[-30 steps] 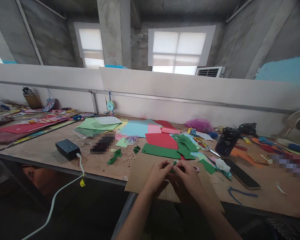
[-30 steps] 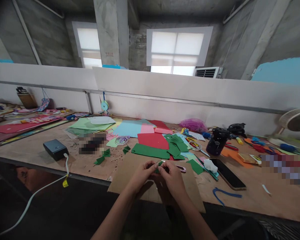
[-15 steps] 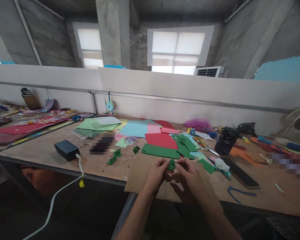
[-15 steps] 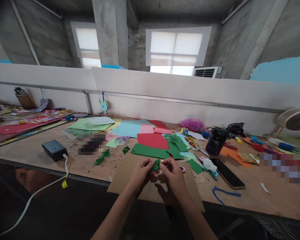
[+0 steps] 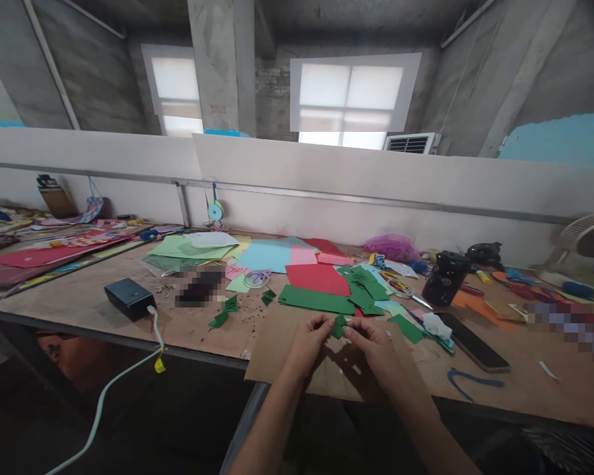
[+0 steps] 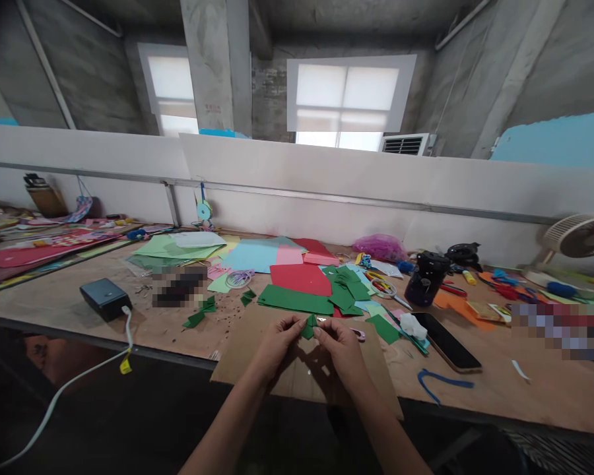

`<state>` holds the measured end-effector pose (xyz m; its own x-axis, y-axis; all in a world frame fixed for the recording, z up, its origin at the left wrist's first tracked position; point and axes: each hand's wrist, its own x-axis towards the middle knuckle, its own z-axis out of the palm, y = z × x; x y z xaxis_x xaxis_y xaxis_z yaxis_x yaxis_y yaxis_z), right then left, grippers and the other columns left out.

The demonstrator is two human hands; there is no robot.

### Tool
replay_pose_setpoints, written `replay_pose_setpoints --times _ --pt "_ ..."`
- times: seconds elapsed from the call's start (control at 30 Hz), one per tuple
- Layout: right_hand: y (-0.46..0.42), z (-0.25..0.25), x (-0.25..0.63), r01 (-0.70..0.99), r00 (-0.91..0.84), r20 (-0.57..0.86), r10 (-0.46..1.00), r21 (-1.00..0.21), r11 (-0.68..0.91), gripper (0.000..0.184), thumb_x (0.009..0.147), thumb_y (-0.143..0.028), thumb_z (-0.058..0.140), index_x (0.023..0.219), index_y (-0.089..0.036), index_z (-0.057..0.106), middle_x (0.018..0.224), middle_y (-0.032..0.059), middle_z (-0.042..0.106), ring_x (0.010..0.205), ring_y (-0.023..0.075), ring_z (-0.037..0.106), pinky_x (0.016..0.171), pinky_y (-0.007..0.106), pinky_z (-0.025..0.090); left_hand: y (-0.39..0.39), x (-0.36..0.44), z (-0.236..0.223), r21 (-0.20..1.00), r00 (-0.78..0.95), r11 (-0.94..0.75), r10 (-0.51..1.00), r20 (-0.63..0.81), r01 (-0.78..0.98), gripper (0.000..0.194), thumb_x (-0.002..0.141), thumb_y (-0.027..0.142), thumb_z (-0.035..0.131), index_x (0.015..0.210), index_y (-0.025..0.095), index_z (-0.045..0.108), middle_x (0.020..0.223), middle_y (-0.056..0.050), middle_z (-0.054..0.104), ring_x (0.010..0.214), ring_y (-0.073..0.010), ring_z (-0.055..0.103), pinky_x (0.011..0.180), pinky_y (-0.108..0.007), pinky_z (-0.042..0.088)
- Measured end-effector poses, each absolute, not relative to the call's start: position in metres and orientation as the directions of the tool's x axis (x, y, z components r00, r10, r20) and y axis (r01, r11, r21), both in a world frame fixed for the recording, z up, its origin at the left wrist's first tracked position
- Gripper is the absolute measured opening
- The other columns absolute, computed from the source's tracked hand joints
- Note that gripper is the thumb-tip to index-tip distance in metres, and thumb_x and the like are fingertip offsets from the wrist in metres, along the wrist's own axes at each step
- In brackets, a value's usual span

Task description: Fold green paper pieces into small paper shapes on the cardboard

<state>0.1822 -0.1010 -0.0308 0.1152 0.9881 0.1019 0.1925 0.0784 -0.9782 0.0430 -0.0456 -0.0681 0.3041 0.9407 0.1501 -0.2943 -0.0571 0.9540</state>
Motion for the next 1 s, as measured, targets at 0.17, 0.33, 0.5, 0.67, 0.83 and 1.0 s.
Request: replay_pose_setpoints --times 0.17,0.33,0.5,0.67,0.83,1.0 --pt "-0.097 -0.041 0.184 0.185 0.116 0.132 0.984 -0.977 0.109 0.029 0.075 -0.048 0.061 0.070 -0.020 0.058 0.057 -0.0025 0.051 0.052 0.0142 0.046 0.048 0.024 0.033 -0.045 0.043 -0.069 0.969 0.280 -0.082 0.948 0.148 -0.233 0.030 0.070 0.045 0.070 0.069 0.015 0.068 0.071 -0.003 0.062 0.069 -0.0150 0.053 0.066 -0.024 0.040" --pt "-0.097 -0.039 0.182 0.165 0.069 0.084 0.994 -0.984 0.072 0.026 0.077 -0.046 0.059 0.076 -0.021 0.059 0.058 -0.0027 0.052 0.056 0.0148 0.049 0.051 0.025 0.036 -0.046 0.041 -0.069 0.973 0.242 -0.034 0.966 0.091 -0.228 0.034 0.070 0.049 0.069 0.067 0.015 0.065 0.054 0.003 0.050 0.052 -0.0094 0.043 0.052 -0.021 0.033" --pt "-0.097 -0.038 0.180 0.122 0.029 0.056 0.998 -0.991 0.052 0.023 0.074 -0.042 0.063 0.069 -0.020 0.057 0.060 -0.0035 0.053 0.054 0.0123 0.047 0.052 0.024 0.035 -0.047 0.039 -0.069 0.968 0.280 0.058 0.960 0.013 -0.242 0.039 0.070 0.053 0.067 0.075 0.015 0.064 0.051 0.005 0.048 0.041 -0.0059 0.037 0.042 -0.019 0.024" --pt "-0.096 -0.045 0.184 0.103 0.053 0.057 0.997 -0.993 0.051 0.023 0.074 -0.042 0.062 0.068 -0.021 0.054 0.057 -0.0050 0.052 0.052 0.0121 0.047 0.051 0.024 0.035 -0.048 0.042 -0.065 0.967 0.286 0.086 0.958 -0.014 -0.240 0.040 0.066 0.052 0.071 0.076 0.014 0.067 0.051 0.003 0.054 0.042 -0.0069 0.042 0.044 -0.019 0.029" --pt "-0.098 -0.042 0.183 0.134 0.071 0.034 0.997 -0.991 0.024 0.025 0.075 -0.045 0.060 0.070 -0.022 0.054 0.058 -0.0039 0.054 0.053 0.0140 0.051 0.050 0.024 0.036 -0.048 0.043 -0.064 0.965 0.266 0.057 0.964 0.013 -0.255 0.035 0.064 0.047 0.074 0.071 0.013 0.067 0.054 0.001 0.056 0.047 -0.0079 0.048 0.049 -0.019 0.034" --pt "-0.100 -0.036 0.178 0.175 0.033 0.042 0.999 -0.984 0.035 0.028 0.074 -0.047 0.061 0.067 -0.020 0.056 0.056 -0.0031 0.054 0.051 0.0131 0.049 0.048 0.024 0.036 -0.047 0.042 -0.066 0.940 0.278 0.102 0.961 -0.008 -0.326 0.036 0.063 0.047 0.075 0.074 0.013 0.068 0.061 0.000 0.060 0.049 -0.0081 0.051 0.048 -0.019 0.035"
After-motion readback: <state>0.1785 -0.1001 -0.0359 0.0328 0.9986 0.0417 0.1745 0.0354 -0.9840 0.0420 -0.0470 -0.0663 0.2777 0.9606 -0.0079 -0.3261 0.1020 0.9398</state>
